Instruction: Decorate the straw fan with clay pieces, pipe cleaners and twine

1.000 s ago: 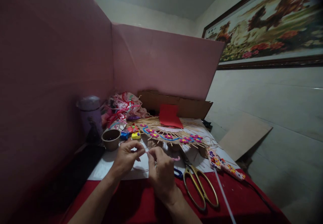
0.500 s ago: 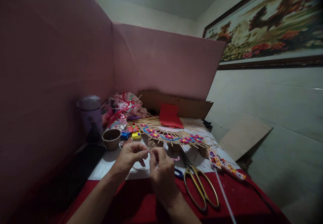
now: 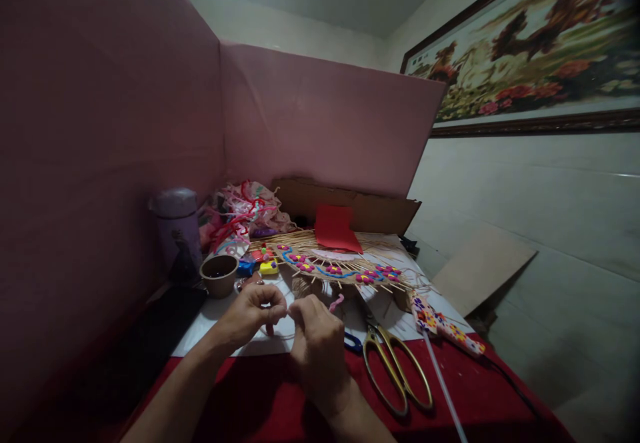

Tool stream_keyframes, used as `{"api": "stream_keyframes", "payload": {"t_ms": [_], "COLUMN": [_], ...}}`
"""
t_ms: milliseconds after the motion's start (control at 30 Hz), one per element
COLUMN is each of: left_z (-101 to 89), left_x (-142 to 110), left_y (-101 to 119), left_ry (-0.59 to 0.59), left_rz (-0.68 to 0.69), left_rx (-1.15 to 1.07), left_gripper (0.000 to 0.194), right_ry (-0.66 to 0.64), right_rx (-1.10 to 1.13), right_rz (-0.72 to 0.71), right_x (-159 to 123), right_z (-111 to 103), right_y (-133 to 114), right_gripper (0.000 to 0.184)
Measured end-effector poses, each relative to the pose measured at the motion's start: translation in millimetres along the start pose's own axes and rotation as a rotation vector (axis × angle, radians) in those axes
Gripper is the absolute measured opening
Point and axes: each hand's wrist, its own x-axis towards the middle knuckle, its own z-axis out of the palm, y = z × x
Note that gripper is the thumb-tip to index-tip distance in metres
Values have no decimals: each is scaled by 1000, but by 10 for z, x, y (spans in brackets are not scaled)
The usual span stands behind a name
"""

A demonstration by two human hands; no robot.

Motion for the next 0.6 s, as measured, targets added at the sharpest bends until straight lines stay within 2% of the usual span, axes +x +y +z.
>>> {"api": "stream_keyframes", "payload": {"t_ms": [167, 267, 500, 600], "left_z": [49, 69, 46, 52], "left_x": [3, 26, 42, 25], "left_y": [-4, -25, -66, -56], "left_ry": [104, 91, 48, 20], "left_rz": [-11, -35, -127, -150], "left_rx": [-220, -311, -426, -400], "left_gripper": [26, 26, 28, 31], "right_ry": [79, 110, 19, -23], "right_rx": [-1, -15, 47, 71], "right_rz": [60, 46, 34, 28], "right_x": [17, 14, -5, -3], "right_z": [15, 38, 41, 19], "right_y": [9, 9, -32, -34], "right_gripper": [18, 18, 18, 18]}}
